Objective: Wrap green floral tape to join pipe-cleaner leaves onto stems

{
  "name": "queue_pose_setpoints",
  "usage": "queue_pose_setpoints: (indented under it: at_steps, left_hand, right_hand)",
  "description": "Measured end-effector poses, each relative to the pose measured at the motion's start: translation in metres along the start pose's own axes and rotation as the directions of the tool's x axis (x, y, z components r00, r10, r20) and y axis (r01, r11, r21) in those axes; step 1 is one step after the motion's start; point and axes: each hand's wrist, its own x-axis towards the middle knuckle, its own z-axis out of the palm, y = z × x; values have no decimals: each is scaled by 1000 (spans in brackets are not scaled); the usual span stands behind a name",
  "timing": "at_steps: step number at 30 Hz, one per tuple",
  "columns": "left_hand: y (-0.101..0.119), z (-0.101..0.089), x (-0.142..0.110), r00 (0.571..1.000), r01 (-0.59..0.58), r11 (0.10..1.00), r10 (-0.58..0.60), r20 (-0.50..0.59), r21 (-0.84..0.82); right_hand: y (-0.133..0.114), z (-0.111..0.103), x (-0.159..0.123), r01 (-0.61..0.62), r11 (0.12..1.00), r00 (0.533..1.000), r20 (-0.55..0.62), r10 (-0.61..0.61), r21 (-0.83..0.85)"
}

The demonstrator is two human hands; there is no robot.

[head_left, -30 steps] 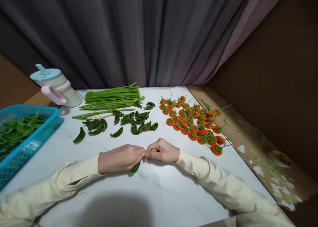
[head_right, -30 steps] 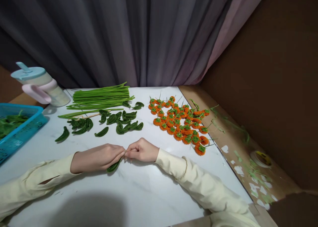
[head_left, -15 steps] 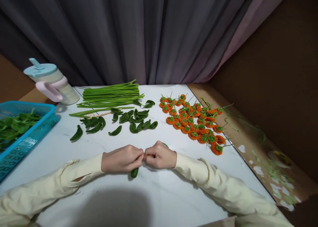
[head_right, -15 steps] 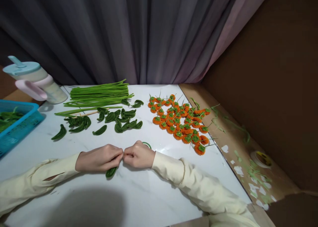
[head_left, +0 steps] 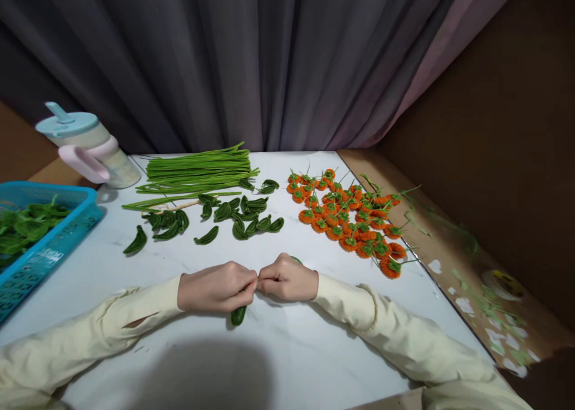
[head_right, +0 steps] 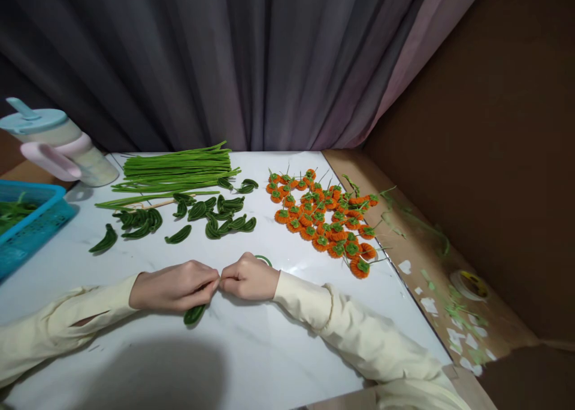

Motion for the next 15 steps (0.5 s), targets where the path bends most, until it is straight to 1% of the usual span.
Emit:
queue_pose_setpoints:
  at_steps: [4, 6, 7, 9, 11, 13, 15]
  left_hand:
    - [-6, -5, 0, 999, -33, 996, 30, -39, -82]
    - [-9, -9, 0, 996, -64, 989, 56, -65, -134]
    - [-11, -12, 1, 995, -76, 985, 64, -76, -154]
    - [-14, -16, 2, 994, -86, 980, 71, -88, -177]
    - [-16, -17, 4, 994, -93, 977, 79, -76, -194]
    - [-15, -16, 4, 995, -101, 973, 94, -45, -206]
    - [-12, -14, 4, 994, -104, 975, 105, -4, -196]
  right_hand:
    - [-1, -1, 0, -50, 998, 998, -34, 52, 43]
    - [0, -3, 0, -98, 981, 994, -26, 104, 168]
    - [2, -4, 0, -124, 956, 992, -1, 129, 265]
    - [4, -7, 1, -177, 865, 984, 75, 161, 469]
    - [6, -9, 2, -221, 771, 975, 148, 165, 597]
    - [5, -11, 2, -248, 736, 967, 200, 155, 630]
    - [3, -13, 2, -251, 751, 964, 229, 136, 611]
